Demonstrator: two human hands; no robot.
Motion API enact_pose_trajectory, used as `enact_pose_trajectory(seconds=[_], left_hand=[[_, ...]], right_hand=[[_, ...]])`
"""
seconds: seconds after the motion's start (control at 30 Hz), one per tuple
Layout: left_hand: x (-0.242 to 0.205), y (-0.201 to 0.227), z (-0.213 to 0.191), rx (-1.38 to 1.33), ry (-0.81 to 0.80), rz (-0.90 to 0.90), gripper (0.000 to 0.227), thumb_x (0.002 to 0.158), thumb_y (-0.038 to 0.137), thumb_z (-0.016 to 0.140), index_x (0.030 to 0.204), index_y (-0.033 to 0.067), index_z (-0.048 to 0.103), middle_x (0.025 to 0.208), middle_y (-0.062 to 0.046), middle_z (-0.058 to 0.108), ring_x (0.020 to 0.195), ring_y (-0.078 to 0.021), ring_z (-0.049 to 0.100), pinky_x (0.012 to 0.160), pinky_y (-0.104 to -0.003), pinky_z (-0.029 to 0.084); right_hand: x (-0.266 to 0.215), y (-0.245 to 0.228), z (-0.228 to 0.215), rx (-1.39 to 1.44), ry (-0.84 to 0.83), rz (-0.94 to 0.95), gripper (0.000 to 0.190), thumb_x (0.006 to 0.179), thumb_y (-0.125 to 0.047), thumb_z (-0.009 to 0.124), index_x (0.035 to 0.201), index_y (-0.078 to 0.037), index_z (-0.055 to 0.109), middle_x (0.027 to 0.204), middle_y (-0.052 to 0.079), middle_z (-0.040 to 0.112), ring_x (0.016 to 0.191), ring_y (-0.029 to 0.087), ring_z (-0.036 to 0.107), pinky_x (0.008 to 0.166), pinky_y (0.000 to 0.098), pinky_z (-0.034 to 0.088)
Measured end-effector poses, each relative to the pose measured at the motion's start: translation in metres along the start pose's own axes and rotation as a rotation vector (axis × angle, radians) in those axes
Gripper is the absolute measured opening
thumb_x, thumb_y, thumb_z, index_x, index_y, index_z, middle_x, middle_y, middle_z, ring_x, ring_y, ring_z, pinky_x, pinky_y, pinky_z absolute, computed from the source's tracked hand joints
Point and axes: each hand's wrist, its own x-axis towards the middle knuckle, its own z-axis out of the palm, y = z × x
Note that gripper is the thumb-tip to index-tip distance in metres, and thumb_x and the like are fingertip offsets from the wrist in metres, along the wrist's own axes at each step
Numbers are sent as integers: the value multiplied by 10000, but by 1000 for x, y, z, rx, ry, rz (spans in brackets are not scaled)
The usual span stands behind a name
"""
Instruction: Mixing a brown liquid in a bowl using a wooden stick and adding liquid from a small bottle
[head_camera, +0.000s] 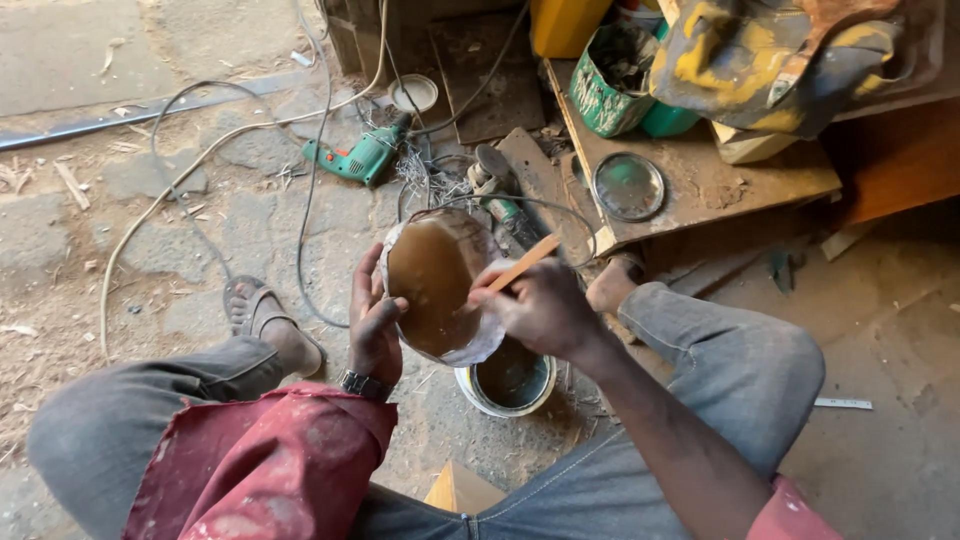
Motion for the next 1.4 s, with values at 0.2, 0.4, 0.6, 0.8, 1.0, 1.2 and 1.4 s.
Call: enact_pose_trajectory(seconds=[0.2,0.4,0.6,0.8,1.0,1.2,1.4], left_hand=[[-3,14,11,10,-10,29,971,667,98,673,1595,126,386,1397,-135,581,1213,-257,639,1002,-407,569],[-1,6,4,-42,7,24,938,695,97,660,1590,119,381,1402,-155,576,1224,-283,638,1016,-431,567],[2,2,-2,-49,22,-9,931,697,68,642,1588,125,378,1385,-142,580,1198,-285,652,976,-434,599],[9,-5,-13,-79,29,4,929,712,76,645,1597,132,370,1379,-148,596,1196,-302,666,959,-455,617],[14,-3,-14,51,-4,91,944,684,104,679,1582,120,387,1363,-126,582,1221,-256,632,1014,-408,582],[5,16,8,72,-43,171,996,639,129,699,1585,129,389,1360,-113,583,1244,-254,612,1033,-413,559],[6,22,16,1,-95,234,1007,649,101,673,1604,112,352,1415,-139,573,1275,-269,620,1064,-411,561]], right_hand=[[-5,-10,3,91,-24,29,35,818,-244,824,849,-233,811,682,107,749,752,355,747,703,421,594],[10,13,-17,58,73,34,55,904,-293,802,909,-239,810,709,66,728,742,236,740,714,344,584],[-4,-18,10,182,-40,36,48,823,-201,838,864,-212,816,661,117,726,709,324,742,687,396,585],[6,3,0,139,107,55,32,886,-245,829,901,-218,818,670,93,714,695,210,712,695,332,575],[-7,-20,31,214,-43,-169,17,886,-188,799,879,-189,785,703,95,733,709,320,744,717,378,582],[0,-17,24,137,-38,-149,40,871,-210,789,909,-196,787,721,140,729,753,386,736,674,447,574],[16,17,3,105,84,-173,46,857,-183,814,888,-211,796,723,91,742,764,322,749,726,382,579]])
